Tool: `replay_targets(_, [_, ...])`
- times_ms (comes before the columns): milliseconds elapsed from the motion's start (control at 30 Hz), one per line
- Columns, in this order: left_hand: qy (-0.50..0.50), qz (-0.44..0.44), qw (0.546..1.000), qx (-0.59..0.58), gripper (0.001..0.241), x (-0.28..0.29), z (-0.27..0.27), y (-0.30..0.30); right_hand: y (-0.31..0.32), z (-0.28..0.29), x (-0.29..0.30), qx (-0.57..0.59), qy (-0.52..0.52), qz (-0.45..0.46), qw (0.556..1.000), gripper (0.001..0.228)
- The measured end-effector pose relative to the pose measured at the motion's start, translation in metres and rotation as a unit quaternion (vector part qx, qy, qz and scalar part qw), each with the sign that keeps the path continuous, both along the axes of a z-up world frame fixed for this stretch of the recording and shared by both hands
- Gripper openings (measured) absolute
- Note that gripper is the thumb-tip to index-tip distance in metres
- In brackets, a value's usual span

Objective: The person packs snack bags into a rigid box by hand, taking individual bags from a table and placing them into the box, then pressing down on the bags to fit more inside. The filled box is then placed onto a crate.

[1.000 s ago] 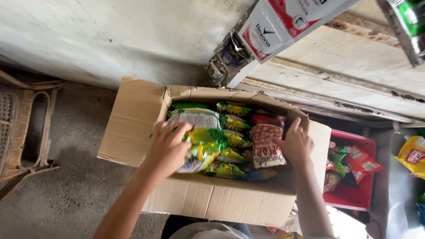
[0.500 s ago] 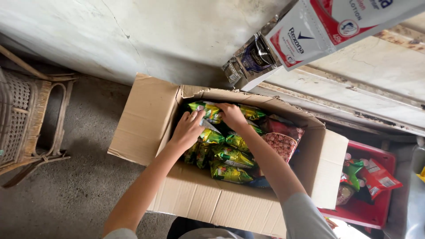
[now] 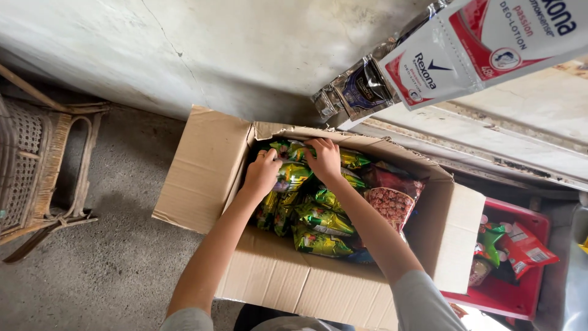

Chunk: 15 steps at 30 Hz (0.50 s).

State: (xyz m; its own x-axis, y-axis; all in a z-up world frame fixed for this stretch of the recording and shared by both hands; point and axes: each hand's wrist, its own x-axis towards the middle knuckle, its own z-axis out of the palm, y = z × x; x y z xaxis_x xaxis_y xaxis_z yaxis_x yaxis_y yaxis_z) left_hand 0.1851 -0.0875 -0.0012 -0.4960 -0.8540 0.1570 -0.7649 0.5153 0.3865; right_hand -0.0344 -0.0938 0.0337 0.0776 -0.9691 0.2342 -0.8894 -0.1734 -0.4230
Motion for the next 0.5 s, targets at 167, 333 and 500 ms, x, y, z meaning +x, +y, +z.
replay_targets(167, [0.056, -0.003, 0.996, 0.076, 0.024, -0.013, -0.004, -0.001, 0.012, 0.030, -0.004, 0.221, -0.118, 0.065, 0.966, 0.045])
replay_targets(333, [0.039, 0.027, 0.989, 0.139, 0.043, -0.009, 0.009, -0.009, 0.038, -0.002, -0.005, 0.171, 0.120, 0.167, 0.964, 0.065])
replay_targets(500, [-0.019, 0.101, 0.962, 0.254, 0.055, -0.001, 0.018, -0.015, 0.040, -0.009, -0.003, 0.127, 0.135, 0.116, 0.976, 0.039])
